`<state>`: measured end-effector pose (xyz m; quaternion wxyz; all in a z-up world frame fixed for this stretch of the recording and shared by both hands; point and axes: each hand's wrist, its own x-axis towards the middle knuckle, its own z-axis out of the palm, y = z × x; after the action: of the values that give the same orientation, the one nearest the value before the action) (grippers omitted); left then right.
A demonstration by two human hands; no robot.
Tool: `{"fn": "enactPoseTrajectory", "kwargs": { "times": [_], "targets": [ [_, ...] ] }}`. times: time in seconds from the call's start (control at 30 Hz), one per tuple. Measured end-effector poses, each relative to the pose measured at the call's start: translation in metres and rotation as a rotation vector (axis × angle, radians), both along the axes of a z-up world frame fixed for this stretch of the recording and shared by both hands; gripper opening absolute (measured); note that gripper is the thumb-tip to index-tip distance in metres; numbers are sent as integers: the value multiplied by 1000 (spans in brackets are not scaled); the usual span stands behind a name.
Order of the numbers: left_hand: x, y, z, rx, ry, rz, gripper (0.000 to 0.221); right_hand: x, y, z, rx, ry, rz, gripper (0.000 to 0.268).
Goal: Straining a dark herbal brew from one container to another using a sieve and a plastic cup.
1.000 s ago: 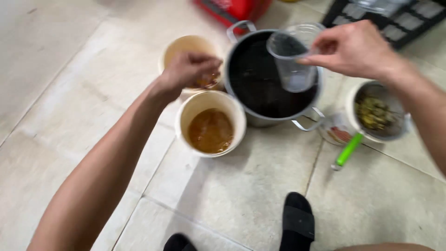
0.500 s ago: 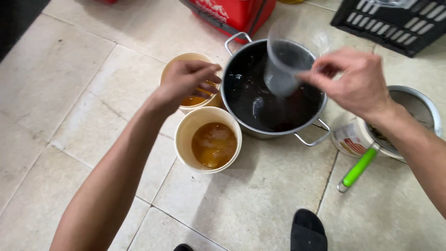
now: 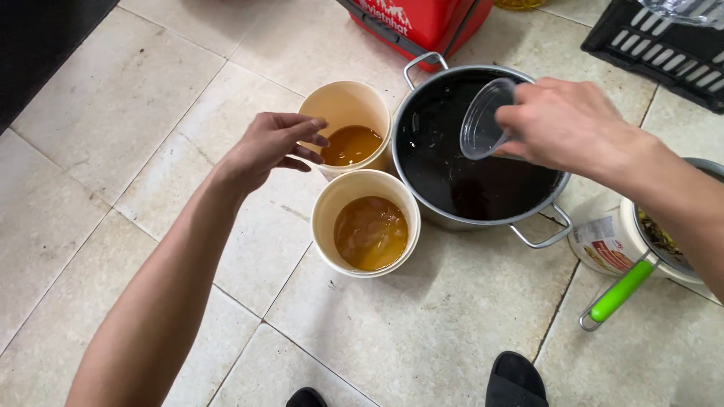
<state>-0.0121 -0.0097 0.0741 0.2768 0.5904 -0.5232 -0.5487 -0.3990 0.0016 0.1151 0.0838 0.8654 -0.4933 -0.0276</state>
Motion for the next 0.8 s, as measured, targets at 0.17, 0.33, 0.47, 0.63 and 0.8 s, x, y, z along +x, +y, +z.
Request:
{"fn": "enactPoseTrajectory", "kwargs": {
  "times": [0.17,0.33,0.47,0.63,0.8],
  "targets": [
    [-1,5,-7,64,-40,-21,46,40,-34,-29,229,361,61,33],
    [5,8,-12,59,-61,-37,47,52,-52,-55,316,381,76,33],
    [14,7,-19,74,-66,-18,48,50,-62,-67,363,330,53,35],
    [20,3,-30,87,-56,3,49,48,-60,-61,439,260,-20,42],
    [18,3,-31,75,-82,2,50,29,-70,-73,460,201,-38,43]
  ]
}}
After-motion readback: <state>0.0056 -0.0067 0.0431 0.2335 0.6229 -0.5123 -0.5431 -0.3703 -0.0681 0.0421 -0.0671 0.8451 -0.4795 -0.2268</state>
